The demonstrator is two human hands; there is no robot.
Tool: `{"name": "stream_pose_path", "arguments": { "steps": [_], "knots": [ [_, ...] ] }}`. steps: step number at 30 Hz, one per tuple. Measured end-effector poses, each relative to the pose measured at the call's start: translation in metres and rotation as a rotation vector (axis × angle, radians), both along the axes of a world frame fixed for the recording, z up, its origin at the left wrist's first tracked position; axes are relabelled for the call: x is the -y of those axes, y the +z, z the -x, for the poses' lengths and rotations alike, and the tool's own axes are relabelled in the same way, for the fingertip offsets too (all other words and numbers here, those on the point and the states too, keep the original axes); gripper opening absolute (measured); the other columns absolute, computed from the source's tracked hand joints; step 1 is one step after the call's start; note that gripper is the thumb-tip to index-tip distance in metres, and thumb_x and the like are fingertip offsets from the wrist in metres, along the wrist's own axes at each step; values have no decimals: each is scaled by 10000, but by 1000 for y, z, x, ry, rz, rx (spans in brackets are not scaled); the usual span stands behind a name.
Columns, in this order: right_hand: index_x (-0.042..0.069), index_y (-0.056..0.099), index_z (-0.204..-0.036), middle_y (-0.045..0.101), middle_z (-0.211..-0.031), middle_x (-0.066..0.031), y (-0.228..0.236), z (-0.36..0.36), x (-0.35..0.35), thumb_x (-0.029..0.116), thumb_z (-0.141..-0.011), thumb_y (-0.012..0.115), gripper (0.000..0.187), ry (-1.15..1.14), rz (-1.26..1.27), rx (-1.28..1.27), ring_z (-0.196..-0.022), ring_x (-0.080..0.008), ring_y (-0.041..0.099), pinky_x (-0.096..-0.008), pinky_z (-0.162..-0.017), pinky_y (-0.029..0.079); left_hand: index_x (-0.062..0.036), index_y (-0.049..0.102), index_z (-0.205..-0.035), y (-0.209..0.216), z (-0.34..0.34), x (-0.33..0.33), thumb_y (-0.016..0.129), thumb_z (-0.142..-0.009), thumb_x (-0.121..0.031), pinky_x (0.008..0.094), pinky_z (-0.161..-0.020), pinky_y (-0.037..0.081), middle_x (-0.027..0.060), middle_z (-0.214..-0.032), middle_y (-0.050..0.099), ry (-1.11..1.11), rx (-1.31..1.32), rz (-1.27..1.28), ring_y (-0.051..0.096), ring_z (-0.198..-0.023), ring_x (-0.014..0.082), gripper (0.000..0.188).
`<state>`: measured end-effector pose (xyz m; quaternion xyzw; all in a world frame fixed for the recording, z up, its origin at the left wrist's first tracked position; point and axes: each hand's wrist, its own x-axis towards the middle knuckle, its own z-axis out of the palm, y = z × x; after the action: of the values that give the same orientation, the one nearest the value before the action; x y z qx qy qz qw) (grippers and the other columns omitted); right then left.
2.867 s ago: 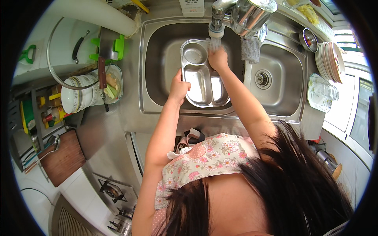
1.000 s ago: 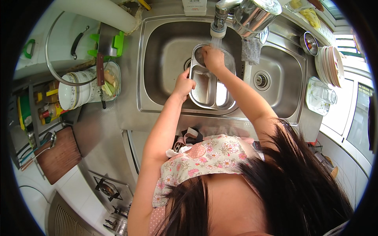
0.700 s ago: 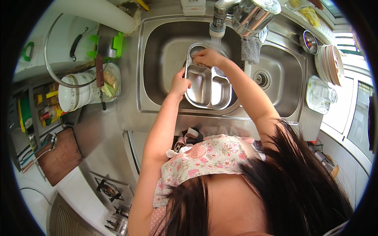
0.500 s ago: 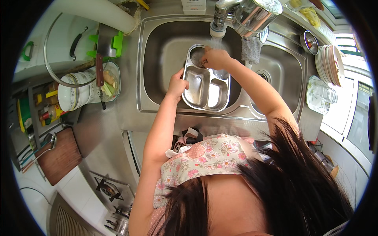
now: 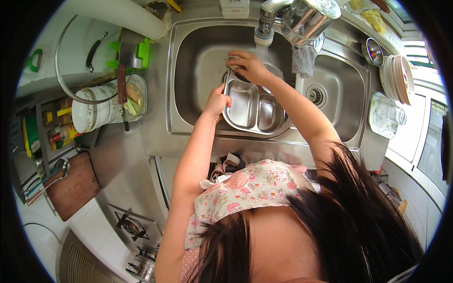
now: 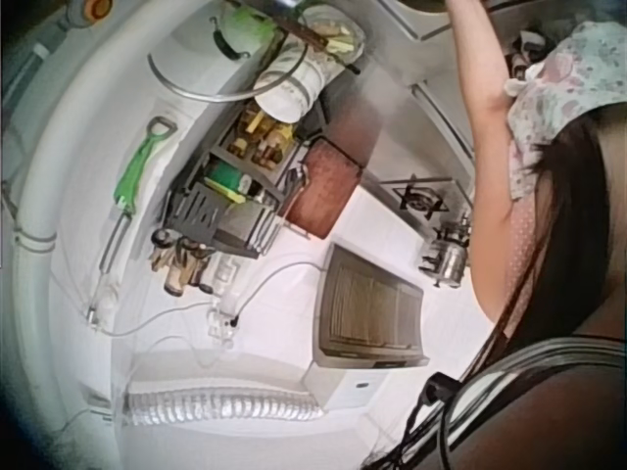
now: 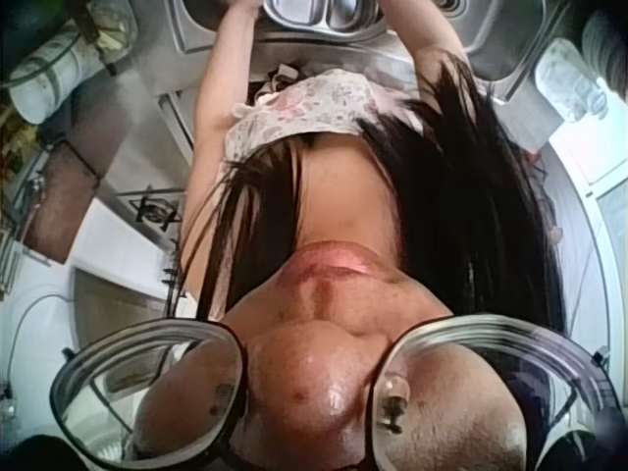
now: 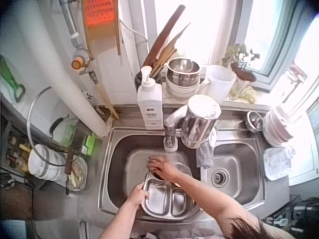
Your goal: The person washes a stainless steel tray in the sink, then retrieves a rice cooker from a cabinet and places it on the counter. They remove the inner pot, pour rice from a bag into the pot, and return the bag to storage.
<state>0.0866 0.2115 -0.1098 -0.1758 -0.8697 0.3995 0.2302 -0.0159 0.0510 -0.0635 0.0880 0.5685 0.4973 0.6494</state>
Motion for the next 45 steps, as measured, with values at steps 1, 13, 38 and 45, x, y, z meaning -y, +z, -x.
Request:
{"name": "stream_pose_path", "arguments": {
  "steps": [1, 13, 38, 45],
  "knots": [
    [139, 622, -1032, 509, -1153, -57, -1, -1, -1, 81, -745, 633, 293, 17, -58, 5, -1025, -289, 518, -380, -867, 441, 4, 546, -1103, -4, 0, 1, 403, -528, 115, 221, -506, 424, 43, -765, 548, -11, -16, -8, 502, -583, 110, 603],
    [127, 613, -1068, 631, -982, -98, -54, -23, -51, 373, -824, 600, 347, -261, -81, 441, -939, -295, 583, -354, -811, 457, -8, 580, -1091, 16, -6, 1, 405, -536, 118, 201, -544, 394, 17, -762, 547, 159, -231, -42, 482, -622, 104, 595],
    [17, 513, -833, 464, -696, -88, -64, 0, -13, -3, -819, 395, 120, -461, 1891, -647, -497, -148, 391, -249, -397, 295, -176, 565, -1200, 58, 1, 12, 497, -682, 94, 330, -662, 533, 107, -1130, 561, 145, -1927, -407, 615, -862, 264, 588],
    [50, 560, -835, 566, -723, -89, -63, 3, -18, 40, -804, 429, 135, -782, 1382, -25, -559, -185, 535, -298, -368, 326, -71, 518, -1231, 37, -5, 18, 410, -640, 109, 347, -834, 468, 143, -1103, 571, 201, -1495, -219, 577, -956, 318, 628]
  ]
}}
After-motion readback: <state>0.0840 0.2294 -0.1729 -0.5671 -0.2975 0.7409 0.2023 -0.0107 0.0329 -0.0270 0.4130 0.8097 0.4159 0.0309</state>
